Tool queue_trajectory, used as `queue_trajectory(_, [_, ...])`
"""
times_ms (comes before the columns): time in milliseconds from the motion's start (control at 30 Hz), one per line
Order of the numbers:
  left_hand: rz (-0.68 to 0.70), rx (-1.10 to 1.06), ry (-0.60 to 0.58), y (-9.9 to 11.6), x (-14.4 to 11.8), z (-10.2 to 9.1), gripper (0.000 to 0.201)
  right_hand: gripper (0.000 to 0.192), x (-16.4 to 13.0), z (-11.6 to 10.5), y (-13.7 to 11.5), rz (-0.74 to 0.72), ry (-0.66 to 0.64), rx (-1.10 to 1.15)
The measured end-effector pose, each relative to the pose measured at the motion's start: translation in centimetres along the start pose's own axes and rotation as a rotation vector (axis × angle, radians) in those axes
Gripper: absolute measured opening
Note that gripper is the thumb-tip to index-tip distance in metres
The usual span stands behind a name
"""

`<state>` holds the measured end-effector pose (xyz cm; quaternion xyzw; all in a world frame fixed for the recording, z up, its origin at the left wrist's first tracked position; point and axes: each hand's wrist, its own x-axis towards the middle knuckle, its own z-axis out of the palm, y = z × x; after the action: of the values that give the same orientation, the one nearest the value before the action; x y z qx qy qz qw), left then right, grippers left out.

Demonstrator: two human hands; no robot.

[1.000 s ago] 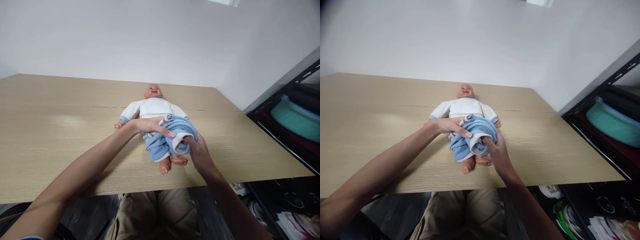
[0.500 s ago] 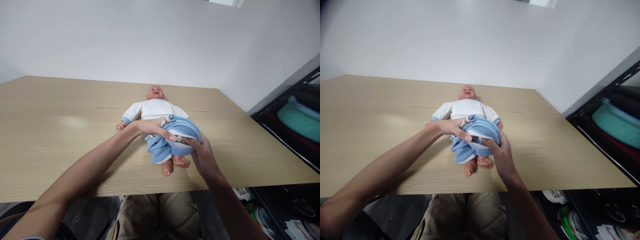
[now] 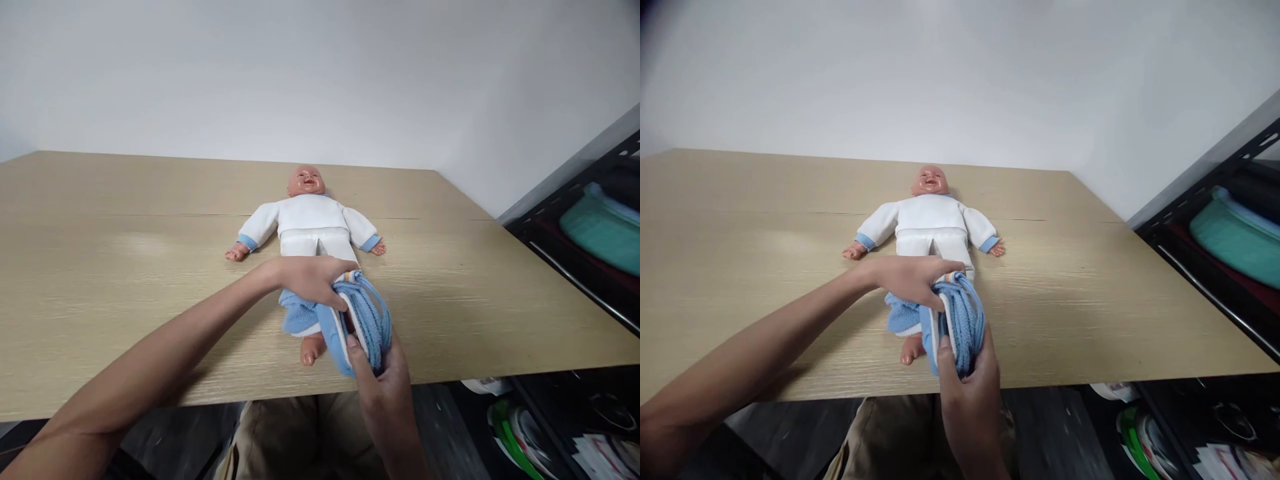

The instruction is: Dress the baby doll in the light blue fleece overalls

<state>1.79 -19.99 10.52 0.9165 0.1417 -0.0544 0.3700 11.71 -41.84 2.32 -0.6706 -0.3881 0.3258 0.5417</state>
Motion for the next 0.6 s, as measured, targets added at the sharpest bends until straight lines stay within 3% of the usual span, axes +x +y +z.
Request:
queue_trajectory(100, [-0.095,0.086,-0.017,0.0,0.1,0.6,0.066,0.038,0.7,-1.5,1.3,0.001,0.171,-0.191])
queue_trajectory(167, [-0.122,0.111,-0.022,0.0,0.2,1.1,0.065,0.033,1.4,-2.5,2.1,-0.012,0.192,-0.367])
queue_trajectory(267, [-0.162,0.149,-0.017,0.0,0.2,1.9,0.065,0.026,2.0,-3.4,2.6,-0.149,0.259,-0.535])
queue_trajectory(367, [-0.189,0.198,-0.026,0.3,0.2,2.5,0.070,0.024,2.2,-3.4,2.7,-0.252,0.297,-0.509])
queue_trajectory(600, [-0.191,0.133,0.005,0.4,-0.4,2.7,0.067,0.041,2.9,-3.3,2.7,-0.011,0.132,-0.230])
